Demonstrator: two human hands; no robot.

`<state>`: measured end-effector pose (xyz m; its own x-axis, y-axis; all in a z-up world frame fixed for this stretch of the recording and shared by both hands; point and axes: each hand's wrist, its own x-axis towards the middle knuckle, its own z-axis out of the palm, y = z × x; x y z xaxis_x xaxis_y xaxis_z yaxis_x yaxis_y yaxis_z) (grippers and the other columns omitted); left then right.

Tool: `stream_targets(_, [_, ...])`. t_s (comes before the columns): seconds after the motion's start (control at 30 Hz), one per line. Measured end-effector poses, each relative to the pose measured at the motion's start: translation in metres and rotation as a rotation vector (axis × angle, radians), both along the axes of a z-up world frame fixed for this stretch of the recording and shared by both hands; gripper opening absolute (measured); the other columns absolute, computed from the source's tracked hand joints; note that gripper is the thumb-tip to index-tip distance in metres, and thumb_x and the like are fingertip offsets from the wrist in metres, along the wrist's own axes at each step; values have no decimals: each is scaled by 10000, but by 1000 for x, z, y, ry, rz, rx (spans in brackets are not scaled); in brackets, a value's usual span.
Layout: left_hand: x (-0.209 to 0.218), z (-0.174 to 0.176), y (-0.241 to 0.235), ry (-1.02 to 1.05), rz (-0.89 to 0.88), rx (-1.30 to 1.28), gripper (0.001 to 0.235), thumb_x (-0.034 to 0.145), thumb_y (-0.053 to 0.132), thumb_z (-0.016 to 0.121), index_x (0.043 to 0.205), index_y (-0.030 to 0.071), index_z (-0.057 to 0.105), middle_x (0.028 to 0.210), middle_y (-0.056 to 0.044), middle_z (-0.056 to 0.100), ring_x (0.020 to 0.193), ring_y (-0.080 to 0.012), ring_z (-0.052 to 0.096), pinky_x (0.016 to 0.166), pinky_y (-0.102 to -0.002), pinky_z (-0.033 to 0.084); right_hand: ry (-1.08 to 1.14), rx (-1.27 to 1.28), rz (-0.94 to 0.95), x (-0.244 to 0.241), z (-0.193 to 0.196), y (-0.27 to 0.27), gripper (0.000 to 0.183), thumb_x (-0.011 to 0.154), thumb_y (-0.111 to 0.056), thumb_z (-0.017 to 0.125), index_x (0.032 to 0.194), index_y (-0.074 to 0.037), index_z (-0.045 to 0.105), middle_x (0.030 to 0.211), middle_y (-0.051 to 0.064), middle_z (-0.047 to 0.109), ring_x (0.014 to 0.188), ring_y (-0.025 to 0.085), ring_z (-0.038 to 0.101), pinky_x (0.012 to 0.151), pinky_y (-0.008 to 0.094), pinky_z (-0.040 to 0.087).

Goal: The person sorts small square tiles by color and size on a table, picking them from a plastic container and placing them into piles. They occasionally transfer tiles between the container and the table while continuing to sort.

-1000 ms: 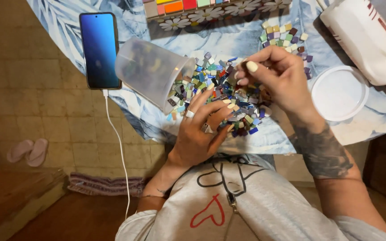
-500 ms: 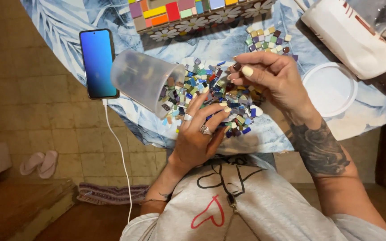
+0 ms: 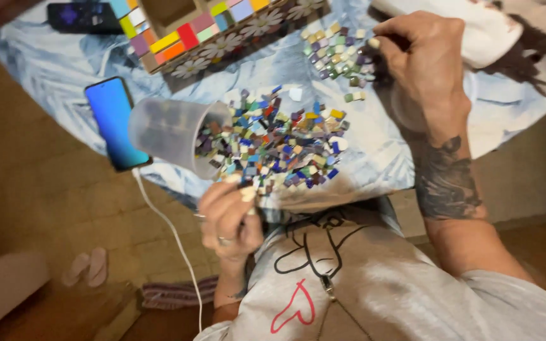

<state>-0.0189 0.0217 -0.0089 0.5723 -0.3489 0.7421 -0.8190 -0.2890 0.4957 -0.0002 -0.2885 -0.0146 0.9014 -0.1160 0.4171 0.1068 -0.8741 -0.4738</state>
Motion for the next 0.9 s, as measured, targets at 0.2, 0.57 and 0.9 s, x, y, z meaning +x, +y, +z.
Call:
stream_targets(0.2, [15, 29, 18, -18, 377, 99, 153, 849, 96, 445, 956, 6, 507, 895, -124, 515, 919, -329, 494, 801, -398, 439, 97, 30, 82, -5, 2, 0, 270, 798, 178, 547, 1043, 127, 647, 927, 251, 630, 792, 291, 621, 759, 328, 518])
stream_targets(0.57, [53, 40, 30, 214, 295, 387, 467, 868, 388, 518, 1230, 106, 429, 1316, -154, 280, 1286, -370, 216, 1091, -555, 149, -225, 332, -130, -26, -1, -8, 314, 1084, 101, 547, 788, 34, 467, 700, 106, 477, 614, 154, 459, 555, 290, 358])
stream_targets(0.9, [84, 41, 47, 370, 202, 325, 435, 849, 418, 572, 1211, 199, 472, 1284, -74, 348, 1196, -260, 410, 938, -387, 404, 76, 88, 803, -9, 30, 67, 216, 755, 47, 538, 962, 48, 601, 798, 183, 621, 644, 247, 608, 571, 280, 535])
